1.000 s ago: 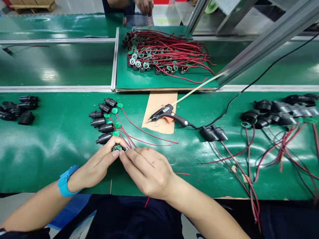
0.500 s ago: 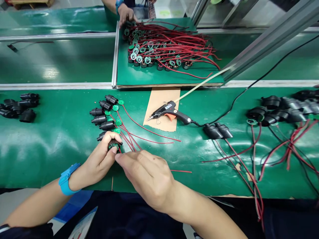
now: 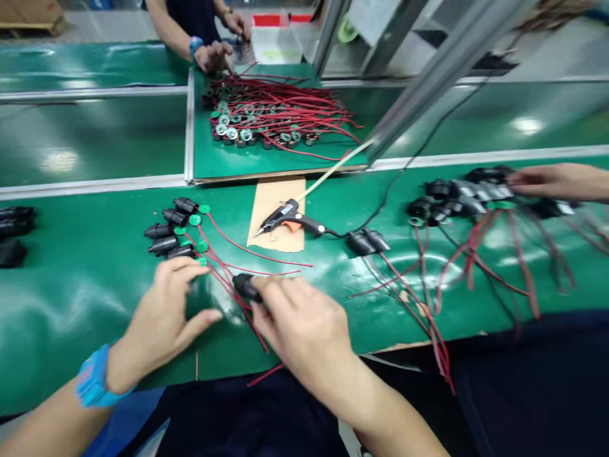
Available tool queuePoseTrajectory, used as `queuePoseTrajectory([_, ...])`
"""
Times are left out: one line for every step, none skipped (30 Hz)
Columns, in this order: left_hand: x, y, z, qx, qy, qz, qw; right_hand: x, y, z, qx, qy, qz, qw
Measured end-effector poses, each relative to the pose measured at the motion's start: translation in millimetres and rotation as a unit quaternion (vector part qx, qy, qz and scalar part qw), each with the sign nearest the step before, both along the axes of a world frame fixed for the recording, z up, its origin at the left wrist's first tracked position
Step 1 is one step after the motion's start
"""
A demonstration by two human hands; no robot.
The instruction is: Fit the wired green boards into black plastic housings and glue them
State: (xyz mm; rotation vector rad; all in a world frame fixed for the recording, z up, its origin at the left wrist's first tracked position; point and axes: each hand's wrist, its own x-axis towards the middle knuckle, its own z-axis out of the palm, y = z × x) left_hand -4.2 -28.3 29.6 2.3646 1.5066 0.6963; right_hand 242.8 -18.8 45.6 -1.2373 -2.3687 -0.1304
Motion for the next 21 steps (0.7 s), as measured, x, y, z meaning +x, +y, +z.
queuePoseTrajectory([-6, 3, 1.3, 0.042, 0.077, 0.043, 0.995, 17, 6, -3.2, -0.007, 0.003, -0.047, 0.999])
queuePoseTrajectory([-12, 5, 2.8, 0.064, 0.156, 0.075, 0.983, 35, 13, -7.5, -0.005, 0.002, -0.096, 0.995])
queuePoseTrajectory([-17, 8, 4.3, 0.072, 0.224, 0.095, 0.967, 54, 19, -12.8, 0.001, -0.004, -0.143, 0.990])
queuePoseTrajectory([-20, 9, 5.8, 0.070, 0.279, 0.103, 0.952, 72, 25, -18.6, 0.005, -0.015, -0.184, 0.983])
queuePoseTrajectory([-22, 10, 6.9, 0.064, 0.316, 0.102, 0.941, 89, 30, -24.5, 0.007, -0.032, -0.220, 0.975])
queuePoseTrajectory([-23, 10, 7.7, 0.059, 0.336, 0.097, 0.935, 103, 35, -30.0, 0.005, -0.053, -0.251, 0.966])
queuePoseTrajectory([-23, 10, 7.8, 0.056, 0.343, 0.089, 0.934, 114, 38, -34.5, 0.003, -0.075, -0.276, 0.958])
queuePoseTrajectory([-22, 10, 7.2, 0.054, 0.341, 0.080, 0.935, 122, 41, -37.5, 0.004, -0.094, -0.295, 0.951])
queuePoseTrajectory([-21, 9, 6.1, 0.052, 0.333, 0.074, 0.938, 127, 43, -38.8, 0.007, -0.106, -0.305, 0.946])
queuePoseTrajectory([-20, 9, 4.3, 0.051, 0.321, 0.068, 0.943, 128, 45, -38.2, 0.013, -0.108, -0.304, 0.946])
queuePoseTrajectory([-18, 9, 2.2, 0.050, 0.303, 0.065, 0.950, 127, 48, -36.0, 0.022, -0.101, -0.295, 0.950])
queuePoseTrajectory([-17, 9, -0.1, 0.050, 0.276, 0.062, 0.958, 124, 52, -32.6, 0.027, -0.088, -0.278, 0.956])
queuePoseTrajectory([-16, 10, -2.2, 0.049, 0.240, 0.059, 0.968, 119, 57, -28.7, 0.030, -0.070, -0.257, 0.963])
queuePoseTrajectory([-16, 10, -4.1, 0.044, 0.196, 0.057, 0.978, 112, 64, -24.8, 0.027, -0.055, -0.234, 0.970])
queuePoseTrajectory([-15, 10, -5.4, 0.037, 0.147, 0.056, 0.987, 105, 72, -21.5, 0.016, -0.048, -0.210, 0.976])
queuePoseTrajectory([-15, 11, -6.3, 0.027, 0.101, 0.053, 0.993, 97, 82, -19.1, -0.001, -0.048, -0.188, 0.981])
queuePoseTrajectory([-14, 11, -6.6, 0.015, 0.062, 0.050, 0.997, 89, 93, -17.8, -0.028, -0.053, -0.168, 0.984])
queuePoseTrajectory([-14, 12, -6.5, 0.003, 0.032, 0.047, 0.998, 82, 103, -17.6, -0.060, -0.060, -0.151, 0.985])
queuePoseTrajectory([-14, 12, -6.2, -0.006, 0.011, 0.047, 0.999, 75, 114, -18.4, -0.098, -0.063, -0.140, 0.983])
queuePoseTrajectory([-14, 13, -5.8, -0.007, -0.005, 0.048, 0.999, 69, 122, -19.9, -0.136, -0.063, -0.128, 0.980])
queuePoseTrajectory([-15, 13, -5.5, -0.001, -0.018, 0.050, 0.999, 65, 129, -22.1, -0.168, -0.060, -0.121, 0.976])
